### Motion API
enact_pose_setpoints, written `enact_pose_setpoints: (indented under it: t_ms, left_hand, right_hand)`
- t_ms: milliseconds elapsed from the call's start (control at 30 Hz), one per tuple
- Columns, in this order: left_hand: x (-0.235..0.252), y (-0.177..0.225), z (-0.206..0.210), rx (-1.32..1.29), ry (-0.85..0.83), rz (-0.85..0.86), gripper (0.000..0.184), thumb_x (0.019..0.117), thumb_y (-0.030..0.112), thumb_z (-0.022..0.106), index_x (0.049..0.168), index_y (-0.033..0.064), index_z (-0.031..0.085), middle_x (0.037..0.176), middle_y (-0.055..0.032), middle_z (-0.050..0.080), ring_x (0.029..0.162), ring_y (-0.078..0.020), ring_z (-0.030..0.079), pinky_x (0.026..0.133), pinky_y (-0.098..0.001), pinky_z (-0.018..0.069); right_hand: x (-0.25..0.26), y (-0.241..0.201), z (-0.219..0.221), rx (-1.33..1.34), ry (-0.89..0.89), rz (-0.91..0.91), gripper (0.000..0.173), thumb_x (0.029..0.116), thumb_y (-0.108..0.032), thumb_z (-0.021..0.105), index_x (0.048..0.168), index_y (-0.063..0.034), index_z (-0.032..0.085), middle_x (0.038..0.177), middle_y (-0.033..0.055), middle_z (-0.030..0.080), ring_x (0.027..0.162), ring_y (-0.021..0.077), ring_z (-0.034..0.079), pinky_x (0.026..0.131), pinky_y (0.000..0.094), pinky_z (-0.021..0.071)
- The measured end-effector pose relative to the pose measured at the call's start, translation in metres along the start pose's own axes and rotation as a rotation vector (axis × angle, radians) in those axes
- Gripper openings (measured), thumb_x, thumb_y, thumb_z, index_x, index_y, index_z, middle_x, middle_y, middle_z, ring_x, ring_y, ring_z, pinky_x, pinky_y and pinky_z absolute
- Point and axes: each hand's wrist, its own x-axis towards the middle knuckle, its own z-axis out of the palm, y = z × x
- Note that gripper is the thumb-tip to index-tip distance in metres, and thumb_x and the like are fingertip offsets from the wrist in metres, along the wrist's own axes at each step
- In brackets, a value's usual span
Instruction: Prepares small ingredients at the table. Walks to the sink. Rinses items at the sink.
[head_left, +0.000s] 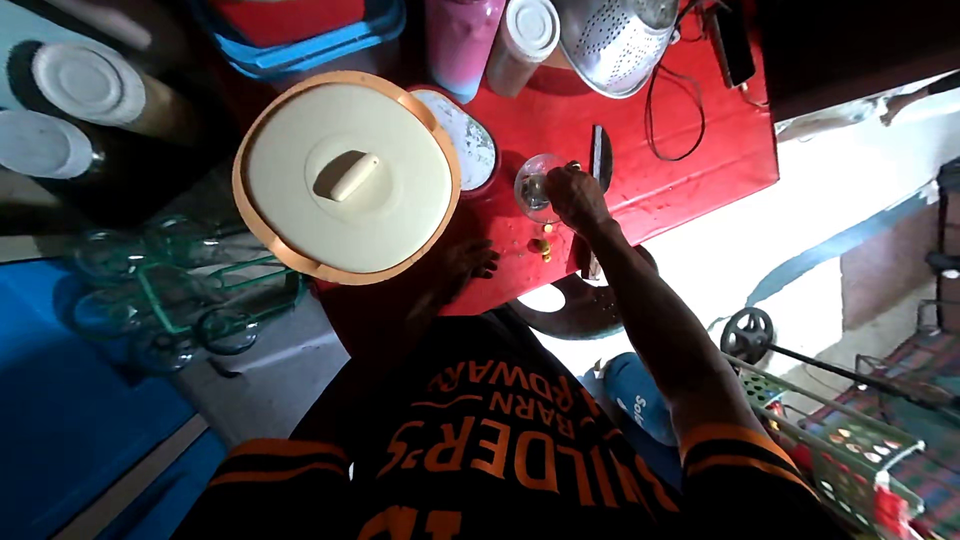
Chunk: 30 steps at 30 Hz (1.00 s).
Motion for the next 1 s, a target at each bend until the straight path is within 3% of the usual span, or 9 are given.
enact_pose_setpoints:
  t_ms: [200,433,533,633,700,767,1000]
  left_hand:
    - [-0.001,0.005,0.000,0.006,-0.013,-0.025,0.033,0.1075,0.015,0.051,0.136,-0.0018,0.054,0.116,-0.0125,0.071,0.095,-0.0185,0.072,0.084,-0.0354,0.0602]
    - [-0.002,0.005,0.005,-0.037,0.035,-0.030,0.033,0.1070,0.011,0.050,0.136,-0.0028,0.053,0.112,-0.0125,0.070,0.089,-0.0173,0.071,0.081,-0.0348,0.0597]
    - [0.002,-0.001,0.004,-0.042,0.052,-0.019,0.033,0.1059,0.010,0.052,0.136,-0.0028,0.054,0.110,-0.0123,0.072,0.087,-0.0176,0.071,0.078,-0.0349,0.0603]
    - [0.004,-0.006,0.000,-0.026,0.024,0.014,0.036,0.1060,0.012,0.053,0.139,-0.0035,0.052,0.111,-0.0116,0.073,0.090,-0.0185,0.073,0.081,-0.0364,0.0609]
    - [0.004,-0.009,-0.001,-0.050,0.023,0.025,0.035,0.1057,0.012,0.053,0.138,-0.0030,0.053,0.110,-0.0117,0.073,0.089,-0.0184,0.073,0.081,-0.0362,0.0611]
    - [0.005,-0.010,-0.003,-0.063,0.011,0.026,0.035,0.1058,0.012,0.053,0.138,-0.0026,0.053,0.111,-0.0118,0.073,0.090,-0.0184,0.073,0.081,-0.0364,0.0611]
    - [0.007,-0.014,-0.007,-0.064,-0.015,0.061,0.034,0.1063,0.013,0.052,0.137,-0.0014,0.055,0.111,-0.0108,0.074,0.091,-0.0189,0.073,0.081,-0.0365,0.0619]
  right_hand:
    - [-0.002,0.002,0.006,-0.032,-0.066,0.056,0.031,0.1045,-0.028,0.050,0.109,-0.0037,0.069,0.107,0.0213,0.070,0.098,0.0422,0.070,0.081,0.0640,0.0544]
    - [-0.008,0.005,-0.006,0.189,0.050,0.020,0.029,0.1021,-0.025,0.059,0.111,-0.0020,0.074,0.112,0.0204,0.070,0.107,0.0373,0.068,0.093,0.0575,0.0539]
    - [-0.008,0.005,-0.008,0.263,0.093,0.049,0.029,0.1014,-0.022,0.059,0.121,-0.0061,0.072,0.111,0.0194,0.072,0.103,0.0349,0.069,0.092,0.0540,0.0550]
    - [-0.008,0.007,-0.007,0.267,0.134,-0.014,0.025,0.1012,-0.019,0.060,0.113,-0.0043,0.075,0.110,0.0188,0.072,0.105,0.0336,0.069,0.096,0.0520,0.0546]
    - [-0.006,0.008,-0.007,0.265,0.087,-0.059,0.024,0.0995,-0.016,0.062,0.113,-0.0018,0.075,0.114,0.0200,0.071,0.109,0.0344,0.068,0.098,0.0527,0.0533]
    - [-0.005,0.008,-0.006,0.242,0.003,-0.057,0.027,0.0975,-0.013,0.062,0.121,-0.0023,0.072,0.120,0.0212,0.069,0.113,0.0361,0.066,0.100,0.0554,0.0523]
    - [0.003,0.008,0.001,0.062,-0.044,-0.048,0.026,0.1025,-0.019,0.056,0.115,-0.0039,0.073,0.110,0.0221,0.071,0.104,0.0401,0.069,0.093,0.0590,0.0535]
